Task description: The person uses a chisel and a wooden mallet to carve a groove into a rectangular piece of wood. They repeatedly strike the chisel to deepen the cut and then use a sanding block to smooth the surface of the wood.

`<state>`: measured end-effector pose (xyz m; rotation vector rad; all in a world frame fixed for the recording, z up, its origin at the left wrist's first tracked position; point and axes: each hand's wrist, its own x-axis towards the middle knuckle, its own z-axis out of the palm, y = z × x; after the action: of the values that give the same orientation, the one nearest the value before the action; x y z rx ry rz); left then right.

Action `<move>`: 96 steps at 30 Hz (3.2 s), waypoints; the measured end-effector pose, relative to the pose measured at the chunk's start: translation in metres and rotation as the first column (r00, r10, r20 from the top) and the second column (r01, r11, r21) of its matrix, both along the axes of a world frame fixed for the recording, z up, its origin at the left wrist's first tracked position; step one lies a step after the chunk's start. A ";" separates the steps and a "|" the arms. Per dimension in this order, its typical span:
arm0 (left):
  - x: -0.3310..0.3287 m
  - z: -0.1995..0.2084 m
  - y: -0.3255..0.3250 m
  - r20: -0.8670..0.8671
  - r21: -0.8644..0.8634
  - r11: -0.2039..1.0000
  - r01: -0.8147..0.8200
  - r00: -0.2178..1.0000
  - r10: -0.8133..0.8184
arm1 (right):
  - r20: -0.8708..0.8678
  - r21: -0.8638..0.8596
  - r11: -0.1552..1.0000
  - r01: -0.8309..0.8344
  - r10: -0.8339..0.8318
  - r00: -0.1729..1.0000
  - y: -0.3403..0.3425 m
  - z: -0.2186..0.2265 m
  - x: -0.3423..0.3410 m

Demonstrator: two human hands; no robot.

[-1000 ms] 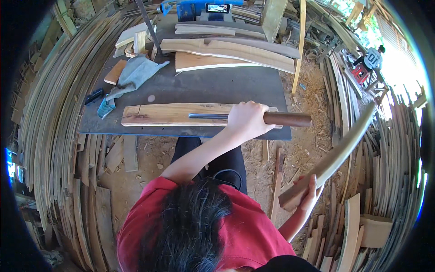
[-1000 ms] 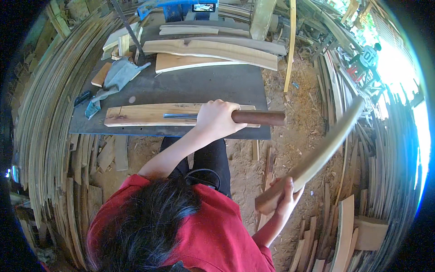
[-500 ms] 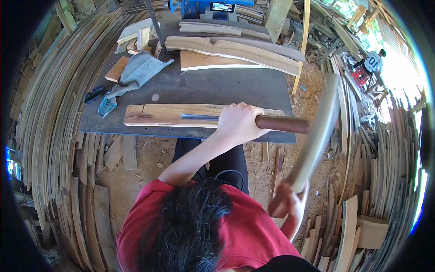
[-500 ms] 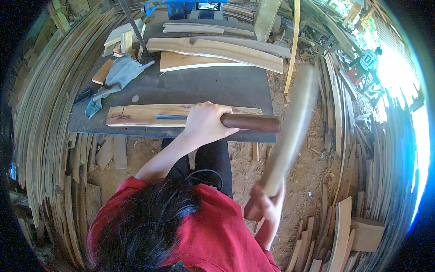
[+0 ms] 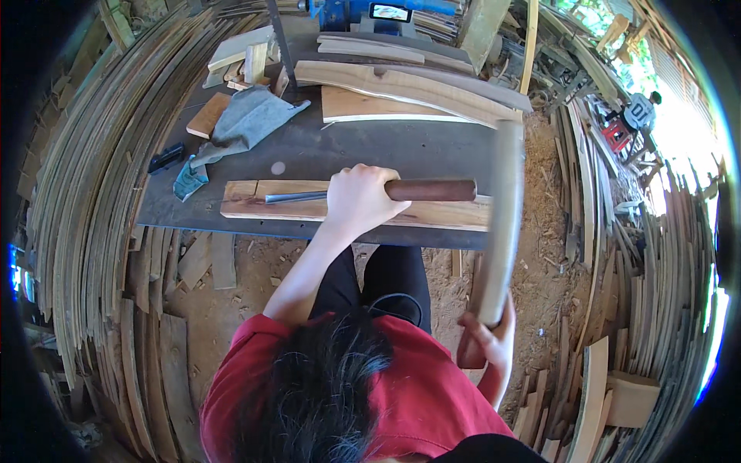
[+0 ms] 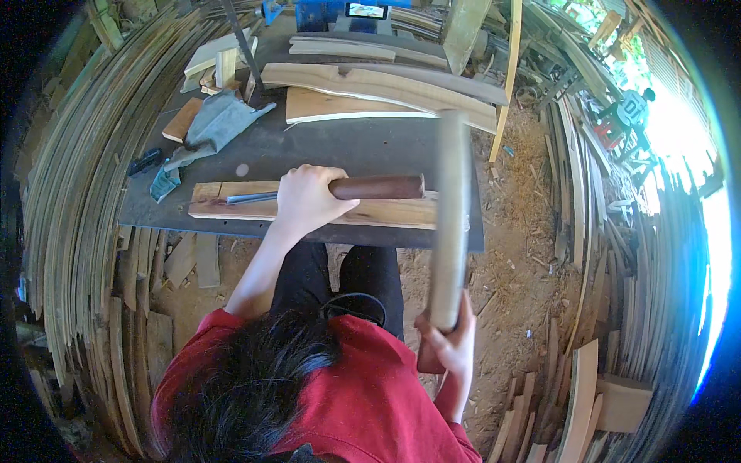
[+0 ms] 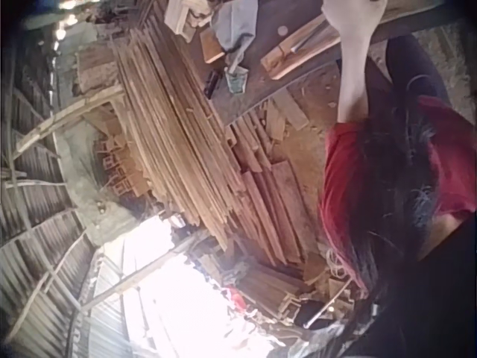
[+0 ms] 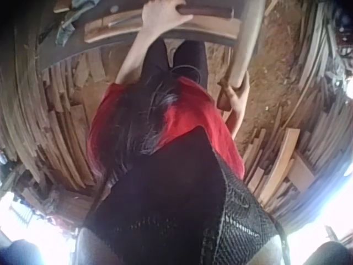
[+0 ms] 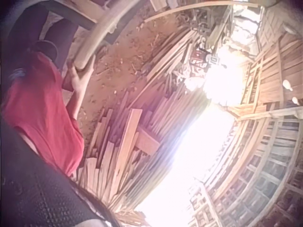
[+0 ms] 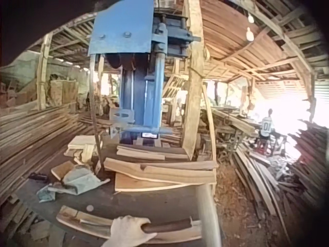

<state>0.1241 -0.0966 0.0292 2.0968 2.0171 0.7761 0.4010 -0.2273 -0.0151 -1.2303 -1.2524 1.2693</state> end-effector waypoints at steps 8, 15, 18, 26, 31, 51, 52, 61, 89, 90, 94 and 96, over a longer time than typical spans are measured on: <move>-0.021 -0.004 -0.008 0.047 0.082 0.994 0.071 0.996 -0.075 | -0.098 0.042 0.999 0.028 -0.024 0.995 0.004 -0.001 -0.031; -0.051 -0.003 -0.005 0.071 0.126 0.991 0.041 0.996 -0.050 | -0.138 0.195 0.941 0.276 -0.252 0.958 0.017 0.004 -0.032; -0.052 -0.004 -0.008 0.104 0.147 0.988 0.050 0.992 -0.066 | -0.255 0.210 0.895 0.393 -0.338 0.906 0.025 -0.003 -0.044; -0.079 0.000 -0.008 0.006 0.061 0.997 -0.051 0.999 0.051 | 0.070 0.145 0.988 -0.060 0.050 0.996 0.032 -0.002 -0.044; -0.086 -0.008 -0.013 0.013 0.102 0.995 -0.002 1.000 0.000 | -0.159 0.179 0.967 0.181 -0.153 0.975 0.042 0.003 -0.047; 0.027 0.040 -0.028 0.026 0.311 0.739 0.598 0.772 -0.635 | 0.111 0.194 0.941 0.277 -0.302 0.947 0.032 -0.044 0.044; 0.049 0.038 -0.025 0.007 0.248 0.715 0.653 0.737 -0.676 | 0.205 0.278 0.923 0.267 -0.328 0.922 0.026 -0.050 0.058; 0.131 0.013 -0.019 0.065 0.063 0.695 0.716 0.692 -0.719 | 0.038 0.320 0.398 0.860 -0.912 0.408 -0.012 -0.010 0.101; 0.030 0.000 0.001 -0.023 0.072 0.972 0.225 0.974 -0.224 | -0.162 0.099 0.872 0.480 -0.461 0.872 -0.009 -0.007 0.036; 0.027 -0.001 0.000 -0.023 0.079 0.970 0.230 0.973 -0.229 | -0.274 0.125 0.860 0.495 -0.449 0.850 -0.005 -0.007 0.035; 0.023 -0.005 -0.001 -0.006 0.085 0.973 0.214 0.977 -0.214 | -0.111 0.061 0.984 0.170 -0.163 0.980 0.001 -0.020 0.010; 0.014 -0.005 0.000 -0.013 0.160 0.967 0.200 0.980 -0.200 | 0.044 -0.051 0.999 0.002 0.001 0.999 0.002 -0.023 0.001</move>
<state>0.1383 -0.0967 0.0245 2.3393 1.7573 0.9320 0.4019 -0.2254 -0.0377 -1.3012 -1.2576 1.2871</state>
